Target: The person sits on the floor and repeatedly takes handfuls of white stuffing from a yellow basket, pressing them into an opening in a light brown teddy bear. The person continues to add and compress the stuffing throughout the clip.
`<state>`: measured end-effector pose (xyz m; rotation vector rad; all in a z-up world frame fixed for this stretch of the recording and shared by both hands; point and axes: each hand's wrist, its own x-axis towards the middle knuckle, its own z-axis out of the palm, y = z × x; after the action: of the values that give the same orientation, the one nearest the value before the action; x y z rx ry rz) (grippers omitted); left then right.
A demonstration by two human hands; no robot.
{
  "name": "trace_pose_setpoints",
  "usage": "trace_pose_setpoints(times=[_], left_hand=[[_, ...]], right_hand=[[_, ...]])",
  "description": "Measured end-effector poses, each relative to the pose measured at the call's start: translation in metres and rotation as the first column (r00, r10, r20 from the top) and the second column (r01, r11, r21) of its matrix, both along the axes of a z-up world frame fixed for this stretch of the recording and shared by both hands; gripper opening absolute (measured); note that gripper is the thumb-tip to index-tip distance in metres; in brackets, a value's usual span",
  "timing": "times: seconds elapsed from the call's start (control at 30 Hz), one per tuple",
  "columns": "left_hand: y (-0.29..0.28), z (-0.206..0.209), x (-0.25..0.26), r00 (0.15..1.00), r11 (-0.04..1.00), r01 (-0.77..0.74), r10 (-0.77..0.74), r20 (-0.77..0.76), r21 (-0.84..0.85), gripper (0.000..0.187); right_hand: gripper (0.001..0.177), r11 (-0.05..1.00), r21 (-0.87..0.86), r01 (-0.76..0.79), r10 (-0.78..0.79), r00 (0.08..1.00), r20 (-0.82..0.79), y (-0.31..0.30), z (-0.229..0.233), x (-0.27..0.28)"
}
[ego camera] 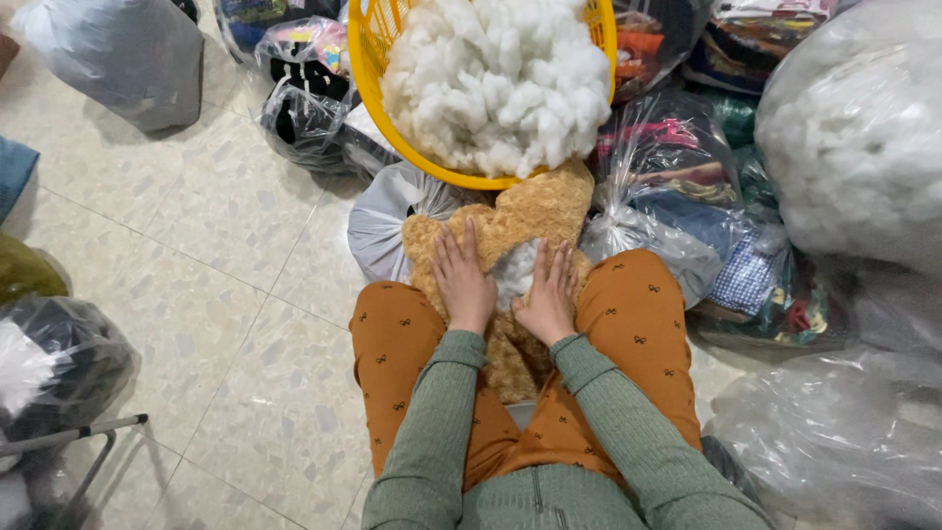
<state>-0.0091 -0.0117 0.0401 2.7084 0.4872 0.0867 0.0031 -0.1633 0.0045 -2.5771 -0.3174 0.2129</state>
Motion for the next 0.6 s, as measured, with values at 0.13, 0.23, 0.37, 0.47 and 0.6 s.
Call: trace_pose_setpoints(times=[0.13,0.23,0.37,0.47,0.6], left_hand=[[-0.007,0.004,-0.018,0.997,0.998,0.024,-0.019,0.073,-0.063,0.103],[-0.012,0.002,-0.030,0.999,0.997,0.003,0.000,0.039,-0.078,0.105],[-0.015,-0.001,-0.026,0.991,1.000,-0.008,0.011,0.135,-0.023,0.103],[-0.006,-0.001,-0.006,0.988,1.000,0.023,-0.021,0.152,-0.016,0.098],[0.004,-0.007,0.009,0.998,0.992,0.064,-0.065,0.003,0.109,0.102]], right_hand=[[0.125,1.000,-0.006,0.000,0.000,1.000,-0.021,0.001,0.000,0.003],[0.123,1.000,0.006,-0.004,0.004,1.000,0.006,0.001,-0.001,0.001],[0.125,1.000,-0.011,0.001,-0.001,1.000,-0.014,-0.002,-0.003,0.000],[0.125,1.000,-0.002,-0.009,0.009,1.000,0.014,-0.004,-0.003,-0.001],[0.123,0.999,0.028,-0.020,0.018,0.998,0.059,-0.007,-0.001,-0.001]])
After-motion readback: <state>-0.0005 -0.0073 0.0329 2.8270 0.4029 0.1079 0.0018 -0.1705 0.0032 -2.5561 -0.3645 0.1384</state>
